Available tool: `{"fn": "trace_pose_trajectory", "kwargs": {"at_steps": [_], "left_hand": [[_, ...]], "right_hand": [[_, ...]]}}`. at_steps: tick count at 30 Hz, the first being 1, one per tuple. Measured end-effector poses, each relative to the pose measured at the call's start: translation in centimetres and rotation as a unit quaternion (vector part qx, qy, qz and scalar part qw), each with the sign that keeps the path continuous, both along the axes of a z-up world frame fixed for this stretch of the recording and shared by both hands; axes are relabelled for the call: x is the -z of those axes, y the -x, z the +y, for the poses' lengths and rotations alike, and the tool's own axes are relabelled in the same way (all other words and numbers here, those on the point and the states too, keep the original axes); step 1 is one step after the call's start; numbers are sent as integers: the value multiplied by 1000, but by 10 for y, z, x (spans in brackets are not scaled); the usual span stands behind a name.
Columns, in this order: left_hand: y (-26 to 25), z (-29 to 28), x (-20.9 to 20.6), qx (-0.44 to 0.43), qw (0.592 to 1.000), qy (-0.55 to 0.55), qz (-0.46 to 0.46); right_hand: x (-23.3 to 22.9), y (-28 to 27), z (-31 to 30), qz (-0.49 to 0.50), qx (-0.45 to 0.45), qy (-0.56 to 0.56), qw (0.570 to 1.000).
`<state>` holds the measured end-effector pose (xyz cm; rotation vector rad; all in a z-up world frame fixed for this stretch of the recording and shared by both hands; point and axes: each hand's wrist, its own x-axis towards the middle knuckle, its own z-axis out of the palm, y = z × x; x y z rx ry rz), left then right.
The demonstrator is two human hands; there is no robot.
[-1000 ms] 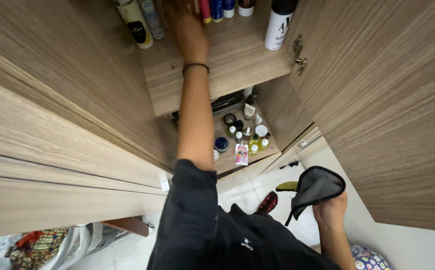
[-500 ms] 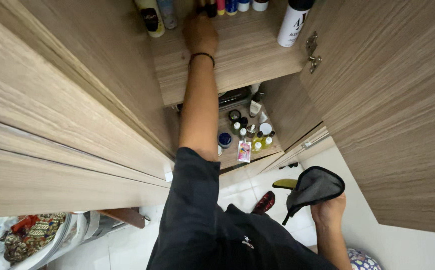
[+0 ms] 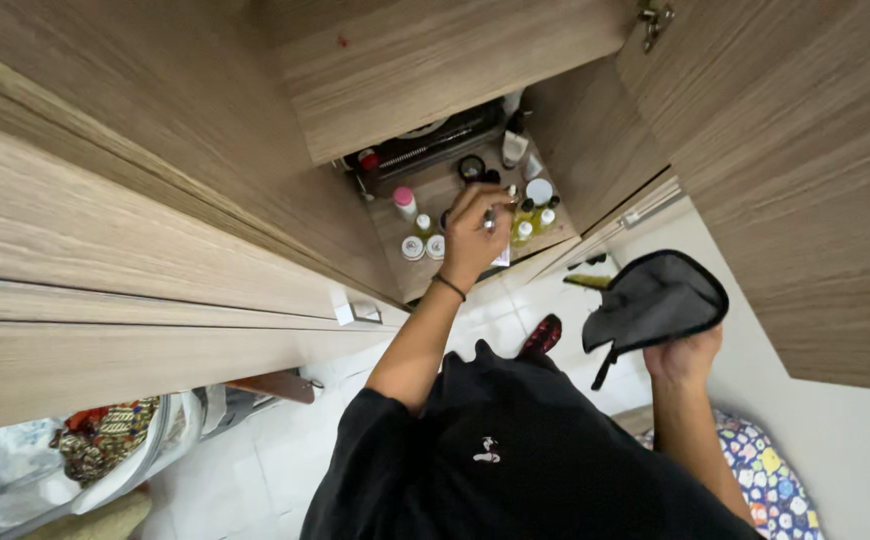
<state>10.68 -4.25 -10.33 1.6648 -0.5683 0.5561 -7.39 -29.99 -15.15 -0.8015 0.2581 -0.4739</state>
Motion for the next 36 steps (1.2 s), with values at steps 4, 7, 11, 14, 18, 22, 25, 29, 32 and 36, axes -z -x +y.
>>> {"fn": "trace_pose_trajectory", "kwargs": {"at_steps": [4,7,11,14,18,22,25,29,32,36], "left_hand": [[9,12,46,-8,993,-102,65],[20,14,64,1,989,-130,75],[43,14,73,77,978,-137,136],[46,12,78,100,976,-155,114],[20,10,92,-7,976,-192,103],[-27,5,104,-42,960,-264,78],[-42,-6,115,-25,942,-324,81],[-41,-28,133,12,934,-356,22],[-35,-36,149,29,924,-380,32],[-32,-44,166,34,918,-390,67]], "right_hand": [[6,-10,13,-4,9,60,998],[19,-23,22,17,19,41,999],[36,-37,40,5,1,73,997],[43,-43,55,-1,-10,59,998],[43,-42,62,-30,-3,63,998],[43,-34,56,-7,10,38,999],[44,-23,52,-4,-14,2,1000],[45,-13,47,27,17,12,999],[50,-7,43,51,4,-2,999],[60,-3,37,45,11,-24,999]]}}
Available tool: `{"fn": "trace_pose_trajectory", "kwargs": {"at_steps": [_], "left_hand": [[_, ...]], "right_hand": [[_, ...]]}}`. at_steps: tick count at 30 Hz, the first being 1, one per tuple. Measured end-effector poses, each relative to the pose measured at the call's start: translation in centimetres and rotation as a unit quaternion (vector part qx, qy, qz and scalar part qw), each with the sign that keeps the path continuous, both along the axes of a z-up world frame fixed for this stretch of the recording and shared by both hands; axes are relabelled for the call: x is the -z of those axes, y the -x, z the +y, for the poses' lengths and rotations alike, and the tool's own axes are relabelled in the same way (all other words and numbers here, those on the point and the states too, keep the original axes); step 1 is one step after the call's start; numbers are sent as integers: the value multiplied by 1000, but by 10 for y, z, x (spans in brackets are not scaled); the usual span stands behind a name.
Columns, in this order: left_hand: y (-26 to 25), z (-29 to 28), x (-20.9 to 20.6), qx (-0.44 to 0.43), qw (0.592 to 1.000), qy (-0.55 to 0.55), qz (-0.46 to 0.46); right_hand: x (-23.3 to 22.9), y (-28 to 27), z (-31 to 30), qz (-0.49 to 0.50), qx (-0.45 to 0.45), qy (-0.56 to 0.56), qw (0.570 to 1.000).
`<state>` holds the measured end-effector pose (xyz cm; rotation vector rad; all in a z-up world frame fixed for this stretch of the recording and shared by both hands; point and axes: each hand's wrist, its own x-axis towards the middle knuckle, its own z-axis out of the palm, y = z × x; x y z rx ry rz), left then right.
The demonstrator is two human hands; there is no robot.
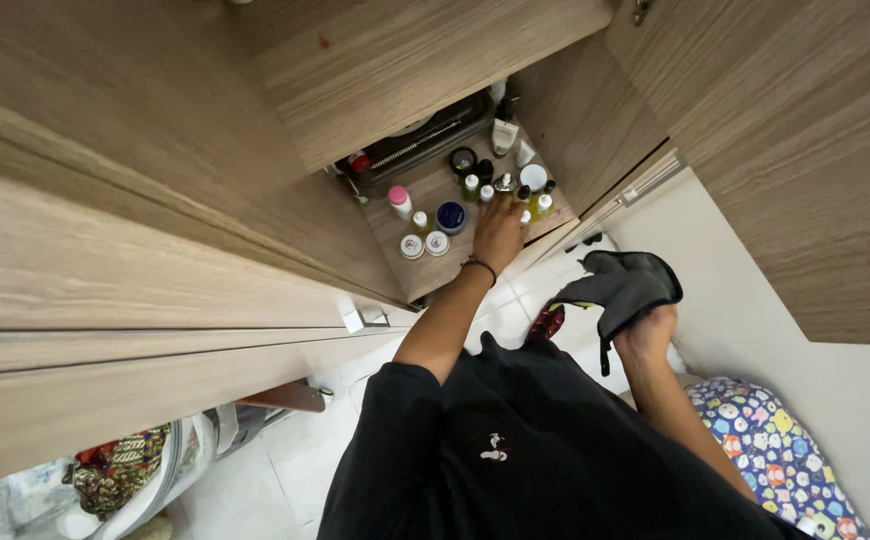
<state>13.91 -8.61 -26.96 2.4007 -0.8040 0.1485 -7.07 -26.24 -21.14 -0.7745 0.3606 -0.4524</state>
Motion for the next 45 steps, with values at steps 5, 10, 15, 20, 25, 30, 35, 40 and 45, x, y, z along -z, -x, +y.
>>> {"fn": "trace_pose_trajectory", "kwargs": {"at_steps": [5,10,15,20,25,30,35,40,45], "left_hand": [[3,6,-5,14,996,65,52],[28,18,-45,12,935,254,246],[74,7,-101,55,863,377,330],[94,22,-156,128,858,432,246],[104,41,-191,196,869,412,195],[112,53,-208,171,901,384,109],[118,59,-218,102,904,408,76],[130,62,-224,26,903,423,69],[124,73,-235,66,866,465,171]], "right_hand": [[6,-1,-1,-17,-10,26,999],[-6,-9,4,-62,-34,57,996],[-25,-16,24,-46,-81,253,963],[-41,-21,30,-95,-94,351,927],[-24,-23,23,-16,-38,624,780],[-12,-30,23,-38,-77,491,867],[-62,-32,58,-150,-75,431,887],[-122,-37,87,-175,88,687,700],[-127,-42,82,-226,60,681,693]]}}
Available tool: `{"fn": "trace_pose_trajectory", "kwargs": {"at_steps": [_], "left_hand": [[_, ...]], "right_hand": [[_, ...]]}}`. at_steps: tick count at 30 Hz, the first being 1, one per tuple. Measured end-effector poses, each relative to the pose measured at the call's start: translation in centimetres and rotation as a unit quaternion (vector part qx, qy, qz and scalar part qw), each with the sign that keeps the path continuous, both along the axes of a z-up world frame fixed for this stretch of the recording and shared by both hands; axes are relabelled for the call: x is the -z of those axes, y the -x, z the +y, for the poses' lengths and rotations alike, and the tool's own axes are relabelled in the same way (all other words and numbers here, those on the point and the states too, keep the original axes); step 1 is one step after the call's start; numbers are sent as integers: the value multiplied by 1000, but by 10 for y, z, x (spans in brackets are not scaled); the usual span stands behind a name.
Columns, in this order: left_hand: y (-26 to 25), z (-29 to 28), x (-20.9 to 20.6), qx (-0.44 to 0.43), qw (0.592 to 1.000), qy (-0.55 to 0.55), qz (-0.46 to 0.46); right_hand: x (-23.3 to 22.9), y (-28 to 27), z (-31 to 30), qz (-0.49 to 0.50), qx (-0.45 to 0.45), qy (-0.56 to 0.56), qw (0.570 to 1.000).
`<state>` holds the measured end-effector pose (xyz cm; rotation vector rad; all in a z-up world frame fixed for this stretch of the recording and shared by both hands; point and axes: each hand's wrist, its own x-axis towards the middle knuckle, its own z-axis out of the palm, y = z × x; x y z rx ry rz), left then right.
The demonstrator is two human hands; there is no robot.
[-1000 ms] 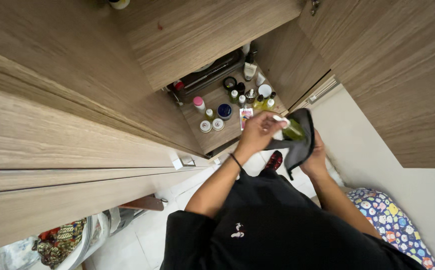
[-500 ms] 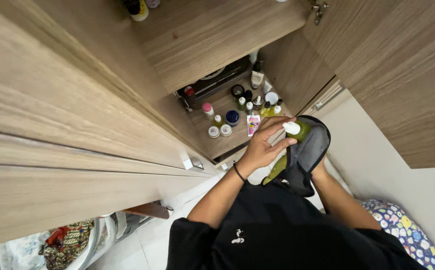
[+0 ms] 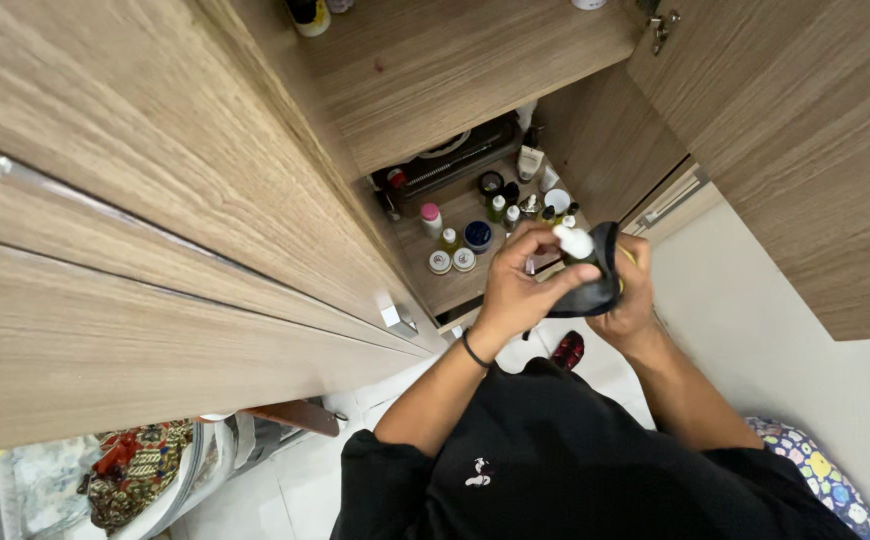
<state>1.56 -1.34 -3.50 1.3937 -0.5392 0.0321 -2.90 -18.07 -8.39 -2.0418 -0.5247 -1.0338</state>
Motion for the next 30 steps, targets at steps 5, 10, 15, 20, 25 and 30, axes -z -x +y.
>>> {"fn": "trace_pose_trajectory", "kwargs": {"at_steps": [5,10,15,20,25,30], "left_hand": [[-2,14,-11,82,990,-16,-114],[1,20,-13,76,975,-73,-196],[4,6,-1,-23,987,-47,-149],[9,2,6,-62,997,21,44],[17,8,-1,20,999,0,50],[15,11,-9,70,998,-7,7]], "right_hand": [[37,1,2,230,-224,-371,872],[54,-4,7,228,-218,-440,841],[34,-1,2,193,-39,-121,973],[8,16,27,103,-99,-224,964],[-20,14,23,-20,14,-65,998],[-15,14,2,17,-42,-140,989]]}}
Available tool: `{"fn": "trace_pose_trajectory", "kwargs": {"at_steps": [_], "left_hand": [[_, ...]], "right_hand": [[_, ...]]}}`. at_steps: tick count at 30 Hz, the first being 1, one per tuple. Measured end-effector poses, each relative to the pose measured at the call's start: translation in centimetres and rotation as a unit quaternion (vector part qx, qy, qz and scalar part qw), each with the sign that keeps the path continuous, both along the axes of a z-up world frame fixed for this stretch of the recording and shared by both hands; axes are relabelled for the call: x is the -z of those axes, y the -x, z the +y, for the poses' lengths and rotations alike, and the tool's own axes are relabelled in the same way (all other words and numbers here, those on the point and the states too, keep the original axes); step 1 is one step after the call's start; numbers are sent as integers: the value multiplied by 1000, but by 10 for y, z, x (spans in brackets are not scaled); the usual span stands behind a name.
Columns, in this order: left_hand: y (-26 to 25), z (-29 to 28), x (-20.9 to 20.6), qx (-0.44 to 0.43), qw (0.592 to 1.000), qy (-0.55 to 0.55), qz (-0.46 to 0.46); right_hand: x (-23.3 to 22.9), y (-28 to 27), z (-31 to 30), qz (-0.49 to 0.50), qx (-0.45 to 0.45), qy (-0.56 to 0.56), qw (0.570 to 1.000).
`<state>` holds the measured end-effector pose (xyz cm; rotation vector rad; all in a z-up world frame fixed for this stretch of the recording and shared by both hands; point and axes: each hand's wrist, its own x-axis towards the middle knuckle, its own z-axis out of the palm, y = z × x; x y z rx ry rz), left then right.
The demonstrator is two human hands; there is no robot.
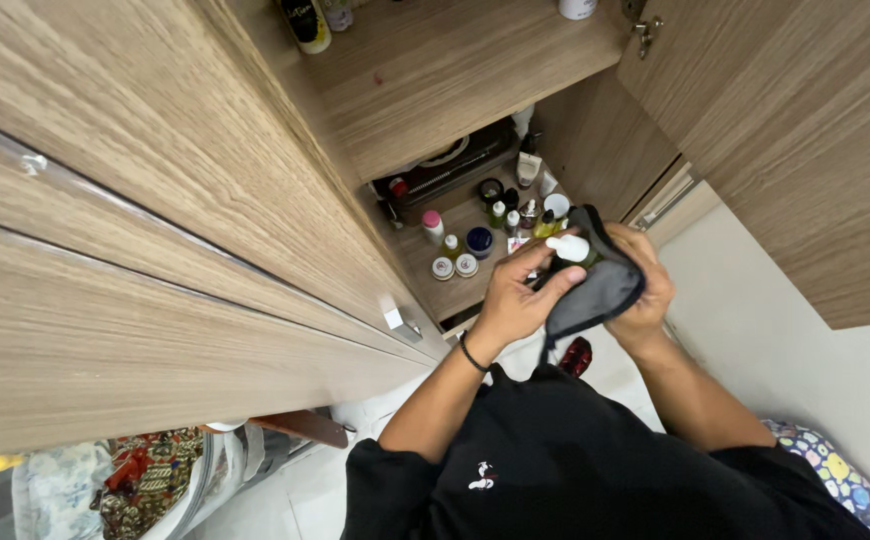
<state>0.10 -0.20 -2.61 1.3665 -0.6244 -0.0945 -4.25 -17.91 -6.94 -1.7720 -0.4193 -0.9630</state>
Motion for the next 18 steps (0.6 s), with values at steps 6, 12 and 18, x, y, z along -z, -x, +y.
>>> {"fn": "trace_pose_trajectory", "kwargs": {"at_steps": [6,12,18], "left_hand": [[-4,-6,2,-52,991,-82,-92],[-21,-16,34,-156,987,6,-46],[-30,-7,52,-16,994,9,107]], "right_hand": [[45,-3,-15,197,33,-235,951],[62,4,0,210,63,-58,974],[28,0,19,82,-32,-123,989]]}}
